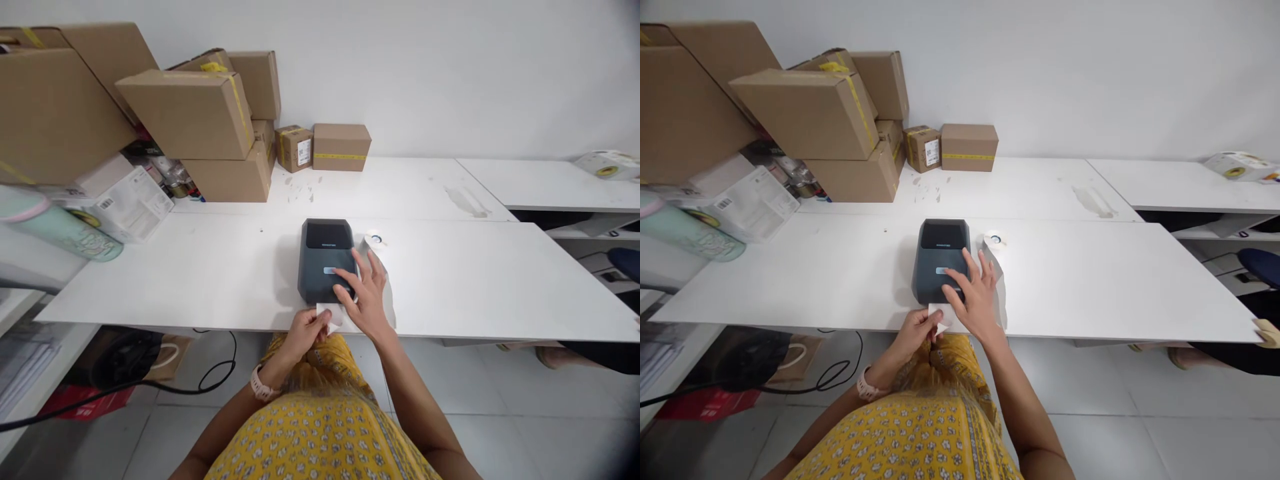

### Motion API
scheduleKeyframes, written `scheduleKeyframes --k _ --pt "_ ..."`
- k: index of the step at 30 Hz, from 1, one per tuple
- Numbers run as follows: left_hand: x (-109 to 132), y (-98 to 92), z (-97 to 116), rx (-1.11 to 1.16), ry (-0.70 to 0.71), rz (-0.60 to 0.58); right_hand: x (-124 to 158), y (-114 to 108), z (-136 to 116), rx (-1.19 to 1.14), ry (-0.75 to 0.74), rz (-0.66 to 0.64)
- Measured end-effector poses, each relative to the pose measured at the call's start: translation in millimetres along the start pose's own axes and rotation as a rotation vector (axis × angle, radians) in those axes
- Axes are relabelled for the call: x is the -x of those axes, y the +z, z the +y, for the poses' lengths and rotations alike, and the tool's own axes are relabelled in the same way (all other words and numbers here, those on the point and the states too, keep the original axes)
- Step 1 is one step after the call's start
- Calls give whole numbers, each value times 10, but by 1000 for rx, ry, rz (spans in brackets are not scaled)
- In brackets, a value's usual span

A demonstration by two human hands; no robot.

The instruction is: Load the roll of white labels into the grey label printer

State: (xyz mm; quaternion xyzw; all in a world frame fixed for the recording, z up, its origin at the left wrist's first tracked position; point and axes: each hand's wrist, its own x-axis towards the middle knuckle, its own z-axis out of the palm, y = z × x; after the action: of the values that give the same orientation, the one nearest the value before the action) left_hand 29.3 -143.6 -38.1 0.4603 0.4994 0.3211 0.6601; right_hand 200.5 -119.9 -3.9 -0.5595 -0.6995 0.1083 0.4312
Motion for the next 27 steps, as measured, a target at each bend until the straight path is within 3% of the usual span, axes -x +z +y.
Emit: scheduleKeyframes --k 3,8,12,21,24,27 --pt "62 -164 1 -64 61 57 -54 -42 -28 76 -61 -63" --pt "131 -431 124 -85 206 339 -114 -11 -88 74 -54 -105" --pt "32 -478 259 -123 356 507 -174 28 -96 62 -30 -135" --pt "-302 -388 568 -49 414 417 -53 -175 54 -261 96 -66" --pt "-540 -455 620 42 470 430 -226 -232 7 -276 39 -57" --pt "-819 -518 640 30 478 471 -584 -246 -82 -282 -23 -12"
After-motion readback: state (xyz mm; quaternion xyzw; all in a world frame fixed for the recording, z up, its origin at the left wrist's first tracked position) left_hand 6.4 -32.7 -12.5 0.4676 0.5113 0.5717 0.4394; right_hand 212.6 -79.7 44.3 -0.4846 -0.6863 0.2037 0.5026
